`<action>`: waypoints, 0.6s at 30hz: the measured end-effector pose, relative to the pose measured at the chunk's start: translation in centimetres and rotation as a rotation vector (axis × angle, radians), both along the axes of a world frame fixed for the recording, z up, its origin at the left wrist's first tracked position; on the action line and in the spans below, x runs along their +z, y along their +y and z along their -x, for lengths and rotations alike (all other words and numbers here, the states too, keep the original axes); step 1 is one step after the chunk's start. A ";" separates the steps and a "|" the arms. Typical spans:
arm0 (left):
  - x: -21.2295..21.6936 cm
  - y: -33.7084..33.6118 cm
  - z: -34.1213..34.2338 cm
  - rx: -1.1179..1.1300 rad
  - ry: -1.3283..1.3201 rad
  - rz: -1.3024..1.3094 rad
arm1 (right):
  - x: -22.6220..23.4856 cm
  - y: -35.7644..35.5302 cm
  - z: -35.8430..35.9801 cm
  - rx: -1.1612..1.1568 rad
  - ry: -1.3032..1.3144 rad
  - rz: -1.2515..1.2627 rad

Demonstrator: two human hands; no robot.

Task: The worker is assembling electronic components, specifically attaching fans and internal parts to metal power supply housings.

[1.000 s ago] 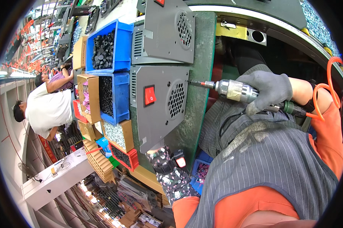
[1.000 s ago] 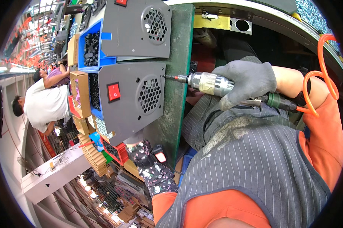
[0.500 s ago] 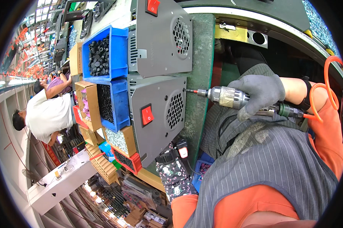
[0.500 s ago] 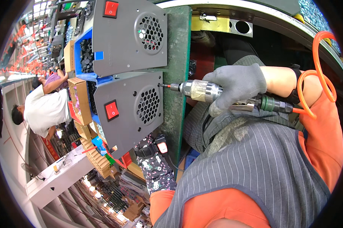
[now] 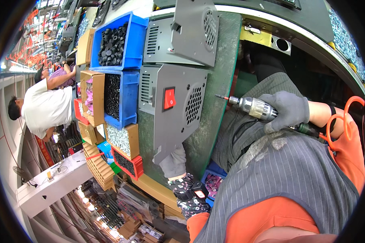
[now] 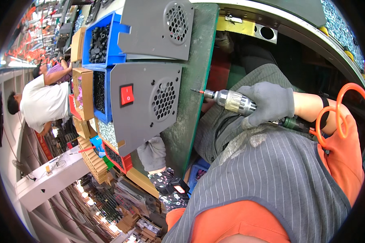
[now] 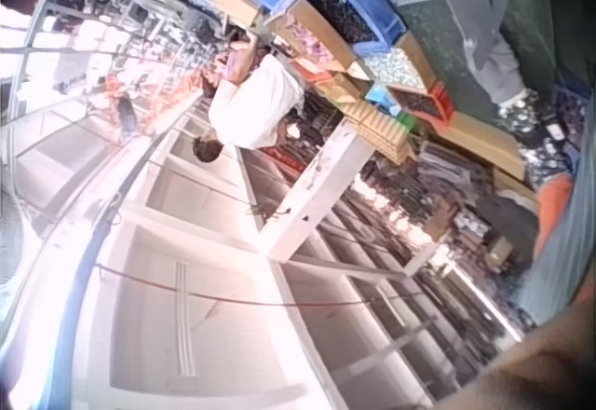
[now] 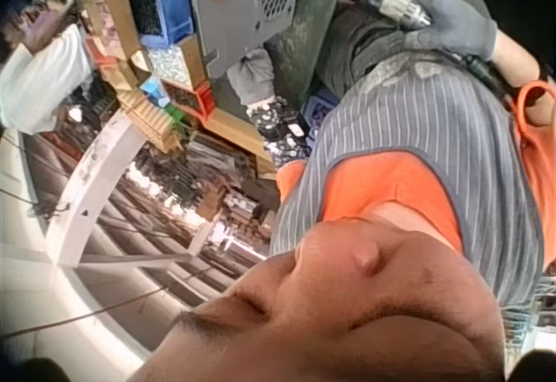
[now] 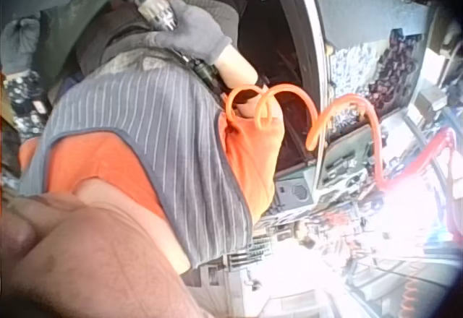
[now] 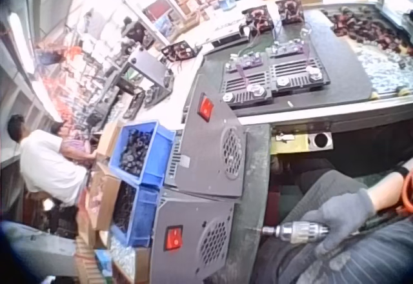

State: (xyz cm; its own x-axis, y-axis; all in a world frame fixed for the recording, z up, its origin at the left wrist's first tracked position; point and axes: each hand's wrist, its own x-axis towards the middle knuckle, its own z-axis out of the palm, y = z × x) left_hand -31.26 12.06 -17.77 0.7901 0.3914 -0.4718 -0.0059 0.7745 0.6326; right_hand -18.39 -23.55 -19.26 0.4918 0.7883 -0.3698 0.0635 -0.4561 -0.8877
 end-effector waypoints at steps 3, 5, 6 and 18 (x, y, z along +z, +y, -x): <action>0.2 -0.4 1.9 -0.047 -0.027 0.459 | 0.5 0.8 0.5 -0.021 -0.054 0.051; 0.4 -1.4 2.4 -0.209 -0.051 0.402 | 0.7 1.0 0.8 -0.024 -0.067 0.074; 0.6 -2.1 2.7 -0.374 -0.066 0.335 | 0.6 1.1 0.9 -0.037 -0.067 0.064; -0.5 -7.6 0.5 -0.461 0.023 -0.133 | 4.0 0.5 2.2 0.153 0.193 -0.099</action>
State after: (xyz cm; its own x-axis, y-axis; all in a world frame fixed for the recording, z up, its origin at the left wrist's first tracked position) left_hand -31.74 4.43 -18.23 0.8855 0.0607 -0.4607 0.3343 0.6054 0.7223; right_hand -20.57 -23.03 -15.29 0.2919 0.8852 -0.3623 -0.0494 -0.3643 -0.9300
